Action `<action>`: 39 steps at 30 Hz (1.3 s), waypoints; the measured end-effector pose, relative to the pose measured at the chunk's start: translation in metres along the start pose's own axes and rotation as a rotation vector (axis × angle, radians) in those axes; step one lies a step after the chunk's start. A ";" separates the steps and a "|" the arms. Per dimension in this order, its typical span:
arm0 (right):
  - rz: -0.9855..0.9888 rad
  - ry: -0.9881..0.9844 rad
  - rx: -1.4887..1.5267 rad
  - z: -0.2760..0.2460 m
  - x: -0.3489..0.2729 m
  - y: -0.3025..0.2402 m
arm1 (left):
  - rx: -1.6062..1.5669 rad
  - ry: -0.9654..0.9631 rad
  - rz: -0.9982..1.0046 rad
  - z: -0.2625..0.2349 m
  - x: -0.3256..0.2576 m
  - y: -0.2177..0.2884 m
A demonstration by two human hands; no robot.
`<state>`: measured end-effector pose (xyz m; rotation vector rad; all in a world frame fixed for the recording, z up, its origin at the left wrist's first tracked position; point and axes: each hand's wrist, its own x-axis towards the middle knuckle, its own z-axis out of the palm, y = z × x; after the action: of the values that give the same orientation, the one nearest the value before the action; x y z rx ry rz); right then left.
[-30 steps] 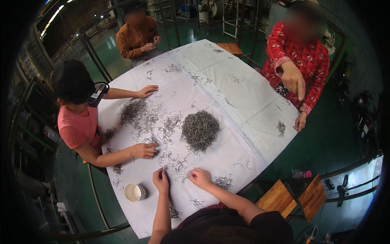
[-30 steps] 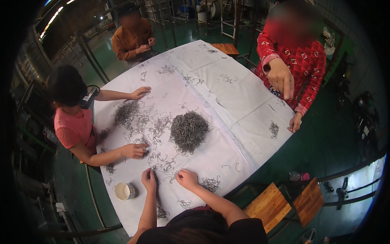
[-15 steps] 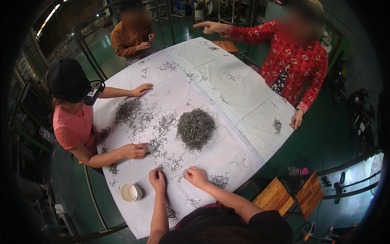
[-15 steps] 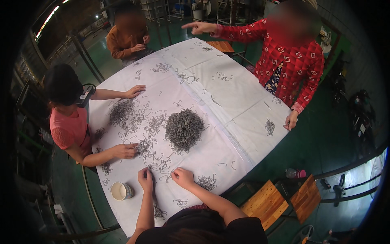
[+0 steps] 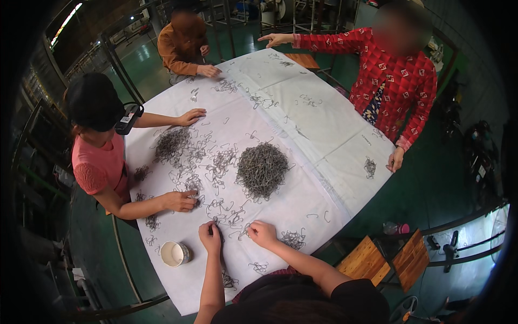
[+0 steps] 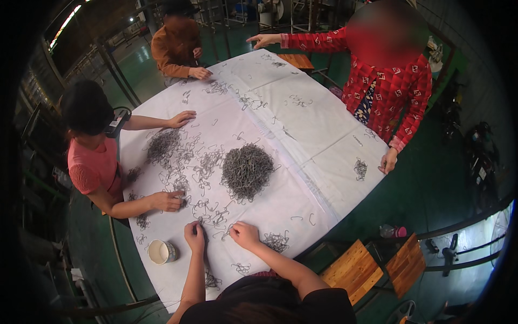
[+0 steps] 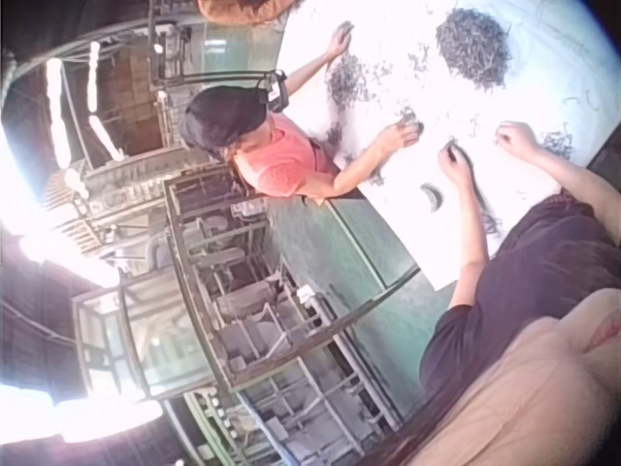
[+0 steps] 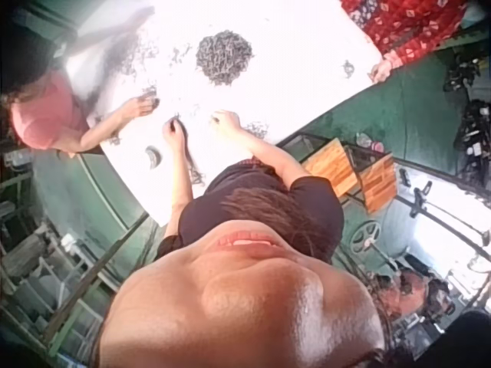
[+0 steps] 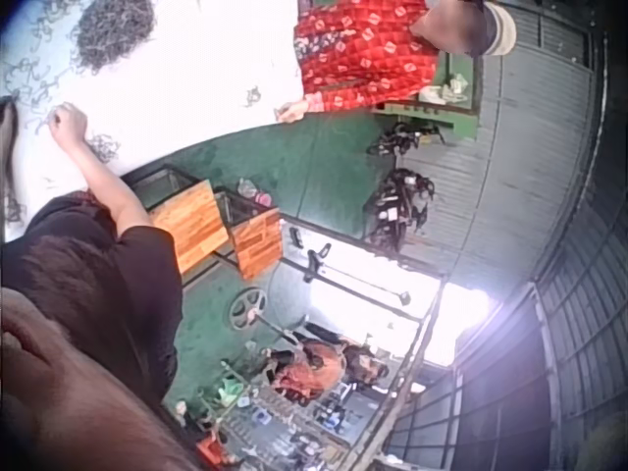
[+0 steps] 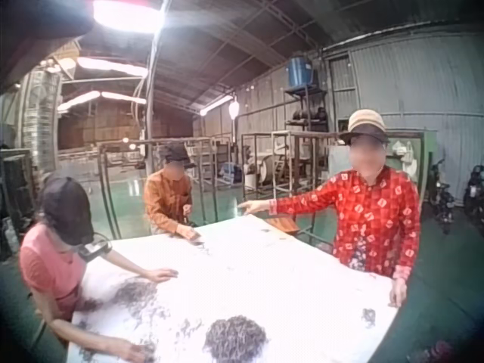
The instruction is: The person sorts a large pile of tangled metal paperclips on a white sheet by hand. They separate the clips into smaller piles and gather them into a central mound, working alongside two other people at a table in a factory setting.
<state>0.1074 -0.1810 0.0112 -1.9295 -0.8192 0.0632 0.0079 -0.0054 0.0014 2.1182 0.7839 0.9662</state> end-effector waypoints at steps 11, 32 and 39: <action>0.201 -0.044 -0.035 0.004 0.001 0.006 | -0.023 0.030 0.001 0.002 -0.002 0.004; 0.173 -0.032 -0.079 0.006 0.005 0.006 | -0.698 0.059 -0.478 -0.009 0.003 -0.020; 0.209 -0.040 -0.067 0.006 0.005 0.008 | -0.720 0.058 -0.540 -0.009 0.004 -0.023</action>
<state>0.1131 -0.1754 0.0033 -2.0777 -0.6507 0.2028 -0.0023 0.0144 -0.0104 1.1823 0.8170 0.8402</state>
